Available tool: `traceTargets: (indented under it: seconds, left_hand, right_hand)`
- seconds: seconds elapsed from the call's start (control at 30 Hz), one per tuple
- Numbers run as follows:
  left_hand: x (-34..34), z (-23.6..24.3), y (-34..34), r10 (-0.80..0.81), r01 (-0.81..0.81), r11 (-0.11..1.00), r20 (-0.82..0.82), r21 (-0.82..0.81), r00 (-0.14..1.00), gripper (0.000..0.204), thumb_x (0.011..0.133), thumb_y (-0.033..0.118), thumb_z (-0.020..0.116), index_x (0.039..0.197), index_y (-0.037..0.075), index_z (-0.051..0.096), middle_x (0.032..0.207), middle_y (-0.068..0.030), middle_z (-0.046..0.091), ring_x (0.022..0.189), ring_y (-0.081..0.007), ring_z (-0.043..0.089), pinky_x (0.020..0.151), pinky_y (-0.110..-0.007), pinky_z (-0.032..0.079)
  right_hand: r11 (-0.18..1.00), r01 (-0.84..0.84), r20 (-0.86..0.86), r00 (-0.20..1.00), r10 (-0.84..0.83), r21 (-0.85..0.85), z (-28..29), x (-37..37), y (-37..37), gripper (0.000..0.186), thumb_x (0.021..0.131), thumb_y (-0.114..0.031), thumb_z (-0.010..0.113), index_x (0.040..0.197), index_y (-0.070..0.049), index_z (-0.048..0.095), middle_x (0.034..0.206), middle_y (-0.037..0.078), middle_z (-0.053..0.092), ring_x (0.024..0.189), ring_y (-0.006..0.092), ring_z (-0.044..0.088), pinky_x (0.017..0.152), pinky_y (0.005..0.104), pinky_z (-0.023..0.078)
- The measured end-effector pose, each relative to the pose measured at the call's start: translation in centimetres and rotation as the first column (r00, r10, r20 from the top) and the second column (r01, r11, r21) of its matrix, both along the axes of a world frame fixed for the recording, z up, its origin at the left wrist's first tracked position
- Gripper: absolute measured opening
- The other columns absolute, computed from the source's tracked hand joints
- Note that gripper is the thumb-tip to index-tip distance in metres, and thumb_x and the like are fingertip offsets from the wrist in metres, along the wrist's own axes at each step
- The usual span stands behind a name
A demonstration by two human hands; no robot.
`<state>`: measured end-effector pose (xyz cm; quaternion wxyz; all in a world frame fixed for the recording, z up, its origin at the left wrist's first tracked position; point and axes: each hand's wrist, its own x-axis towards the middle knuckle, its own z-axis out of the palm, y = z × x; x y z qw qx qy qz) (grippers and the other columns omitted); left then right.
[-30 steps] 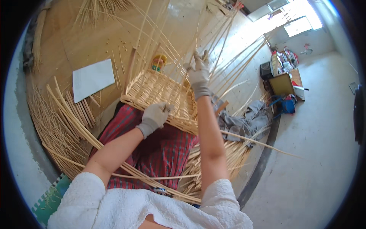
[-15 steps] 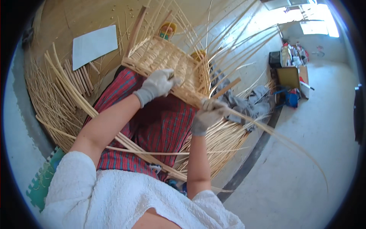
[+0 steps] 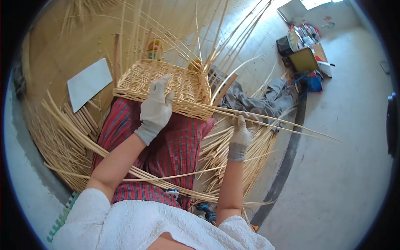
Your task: The person weaves a rectangular basket using thin wooden strips. They sit on the floor and interlace the strips through the vertical frame of the basket, occasionally adjusting the position of the basket and the strips.
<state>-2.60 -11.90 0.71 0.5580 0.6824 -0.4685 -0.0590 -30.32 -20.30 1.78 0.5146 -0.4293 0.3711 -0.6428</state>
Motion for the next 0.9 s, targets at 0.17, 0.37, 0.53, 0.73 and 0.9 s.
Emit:
traceTargets:
  seconds: [0.17, 0.37, 0.53, 0.73, 0.9]
  left_hand:
    - [-2.3, 0.8, -4.7, -0.187, 0.801, 0.518, -0.874, 0.300, 0.449, 0.035, 0.105, 0.022, 0.059, 0.133, 0.001, 0.053, 0.106, -0.0173, 0.070, 0.065, -0.0219, 0.074, 0.056, -0.034, 0.062]
    - [-5.1, -0.8, -4.2, -0.205, 0.611, 0.709, -0.727, 0.352, 0.656, 0.032, 0.107, 0.032, 0.058, 0.113, 0.001, 0.063, 0.072, -0.0105, 0.070, 0.055, -0.0162, 0.071, 0.046, -0.029, 0.057]
    - [-4.9, -1.6, -4.1, -0.212, 0.590, 0.761, -0.757, 0.268, 0.618, 0.040, 0.104, 0.039, 0.062, 0.109, 0.000, 0.066, 0.066, -0.0079, 0.068, 0.053, -0.0134, 0.069, 0.046, -0.027, 0.056]
    - [-4.8, -0.4, -3.8, -0.248, 0.623, 0.699, -0.699, 0.351, 0.671, 0.031, 0.102, 0.026, 0.067, 0.121, 0.002, 0.061, 0.082, -0.0095, 0.072, 0.053, -0.0131, 0.066, 0.049, -0.029, 0.055]
    - [-2.6, -2.1, 1.6, -0.496, 0.585, 0.810, -0.485, 0.039, 0.720, 0.051, 0.101, 0.008, 0.064, 0.148, 0.006, 0.045, 0.128, -0.0158, 0.063, 0.077, -0.0105, 0.068, 0.067, -0.028, 0.058]
  right_hand:
    - [0.997, -0.071, -0.196, 0.978, 0.068, -0.008, 0.7, 1.1, 0.7, 0.036, 0.095, 0.005, 0.068, 0.121, -0.017, 0.054, 0.113, 0.005, 0.069, 0.087, 0.0139, 0.069, 0.054, 0.0210, 0.053]
    - [0.890, -0.316, -0.796, 0.600, -0.081, -0.329, 7.1, 9.9, -9.2, 0.048, 0.087, 0.001, 0.071, 0.132, -0.008, 0.058, 0.101, 0.007, 0.070, 0.093, 0.0140, 0.064, 0.074, 0.0278, 0.054]
    - [0.921, -0.365, -0.667, 0.655, 0.357, 0.134, 7.6, 5.5, -16.0, 0.032, 0.089, -0.008, 0.073, 0.119, -0.001, 0.065, 0.100, 0.016, 0.072, 0.087, 0.0276, 0.069, 0.082, 0.0417, 0.055]
    - [0.959, -0.151, -0.956, -0.130, -0.262, -0.242, 2.3, 1.3, -6.1, 0.018, 0.091, -0.025, 0.073, 0.098, -0.009, 0.069, 0.087, 0.011, 0.072, 0.084, 0.0315, 0.069, 0.078, 0.0421, 0.054]
    - [0.788, -0.337, -0.853, 0.115, -0.509, -0.515, 1.0, 5.1, 1.1, 0.036, 0.084, -0.013, 0.077, 0.119, -0.010, 0.070, 0.109, 0.008, 0.072, 0.105, 0.0298, 0.066, 0.103, 0.0458, 0.046]
